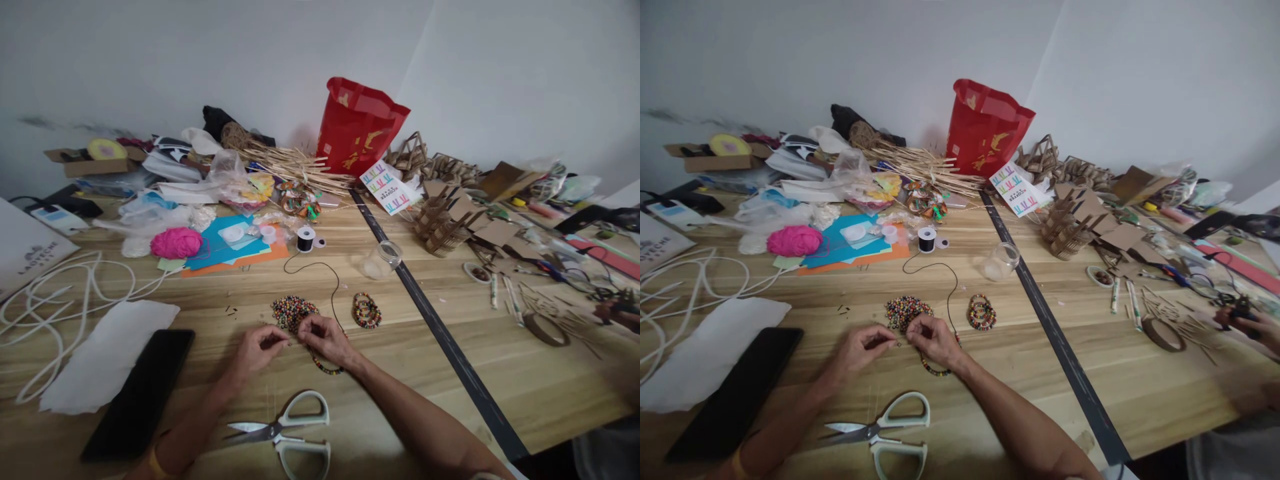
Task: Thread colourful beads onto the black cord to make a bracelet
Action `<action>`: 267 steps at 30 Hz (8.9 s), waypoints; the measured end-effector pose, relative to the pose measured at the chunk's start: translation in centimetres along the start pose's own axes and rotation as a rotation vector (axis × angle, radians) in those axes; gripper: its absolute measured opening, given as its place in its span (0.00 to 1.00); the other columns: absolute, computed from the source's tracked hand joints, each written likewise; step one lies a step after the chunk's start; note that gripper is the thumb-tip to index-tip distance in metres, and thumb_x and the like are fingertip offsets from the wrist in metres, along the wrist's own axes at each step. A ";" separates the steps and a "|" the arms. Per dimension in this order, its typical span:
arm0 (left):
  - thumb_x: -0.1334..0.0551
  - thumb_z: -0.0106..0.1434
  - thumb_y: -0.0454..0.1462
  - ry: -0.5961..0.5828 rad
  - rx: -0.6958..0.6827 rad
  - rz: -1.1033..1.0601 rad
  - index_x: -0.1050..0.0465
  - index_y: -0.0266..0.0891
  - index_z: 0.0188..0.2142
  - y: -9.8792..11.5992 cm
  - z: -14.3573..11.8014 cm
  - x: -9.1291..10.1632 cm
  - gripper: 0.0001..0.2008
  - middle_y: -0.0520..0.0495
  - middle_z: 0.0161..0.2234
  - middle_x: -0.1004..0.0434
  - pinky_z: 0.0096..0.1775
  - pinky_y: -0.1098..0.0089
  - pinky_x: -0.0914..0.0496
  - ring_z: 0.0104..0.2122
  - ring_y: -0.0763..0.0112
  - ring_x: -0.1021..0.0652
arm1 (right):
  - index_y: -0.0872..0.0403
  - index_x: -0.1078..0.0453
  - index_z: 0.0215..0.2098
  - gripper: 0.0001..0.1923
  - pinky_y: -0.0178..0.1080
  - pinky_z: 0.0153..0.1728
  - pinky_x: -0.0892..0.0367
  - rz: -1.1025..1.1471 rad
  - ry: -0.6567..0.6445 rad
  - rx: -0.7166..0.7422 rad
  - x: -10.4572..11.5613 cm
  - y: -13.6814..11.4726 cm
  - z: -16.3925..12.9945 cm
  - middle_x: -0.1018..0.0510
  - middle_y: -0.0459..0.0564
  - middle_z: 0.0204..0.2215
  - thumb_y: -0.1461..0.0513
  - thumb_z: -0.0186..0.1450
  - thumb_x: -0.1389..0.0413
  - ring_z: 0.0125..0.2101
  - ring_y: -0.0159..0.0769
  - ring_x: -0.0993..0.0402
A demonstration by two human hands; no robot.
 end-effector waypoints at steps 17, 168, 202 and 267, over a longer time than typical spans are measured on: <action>0.39 0.50 0.32 -0.027 0.001 0.006 0.23 0.36 0.27 0.1 0.0 -0.1 0.06 0.47 0.25 0.19 0.31 0.71 0.29 0.27 0.68 0.22 | 0.57 0.30 0.28 0.10 0.32 0.28 0.41 -0.199 -0.055 0.100 -0.4 -0.5 -0.2 0.29 0.45 0.23 0.58 0.61 0.43 0.26 0.30 0.35; 0.38 0.51 0.33 -0.049 0.012 -0.029 0.24 0.37 0.27 0.9 0.0 -0.6 0.04 0.48 0.25 0.21 0.31 0.71 0.30 0.27 0.68 0.23 | 0.57 0.29 0.28 0.06 0.32 0.30 0.38 -0.282 -0.073 0.123 -0.7 -1.0 -0.2 0.27 0.46 0.25 0.62 0.61 0.43 0.28 0.31 0.32; 0.37 0.51 0.34 -0.032 0.003 -0.041 0.23 0.36 0.27 0.7 0.0 -0.4 0.05 0.47 0.26 0.21 0.32 0.70 0.30 0.28 0.66 0.23 | 0.58 0.31 0.29 0.05 0.30 0.27 0.41 -0.251 -0.081 0.061 -0.7 -0.4 -0.3 0.30 0.45 0.24 0.62 0.60 0.44 0.26 0.29 0.36; 0.36 0.49 0.35 -0.005 0.055 -0.108 0.24 0.37 0.25 0.3 0.0 -0.3 0.04 0.48 0.25 0.20 0.32 0.71 0.29 0.27 0.68 0.23 | 0.57 0.29 0.30 0.07 0.31 0.29 0.39 -0.271 -0.088 0.066 -0.9 -0.7 -0.3 0.28 0.45 0.24 0.60 0.61 0.43 0.26 0.29 0.33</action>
Point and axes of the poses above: each hand's wrist, its own z-axis towards the middle knuckle, its own x-axis out of the back of the hand, y = z × x, the point moved 8 cm from there along z, towards the middle knuckle
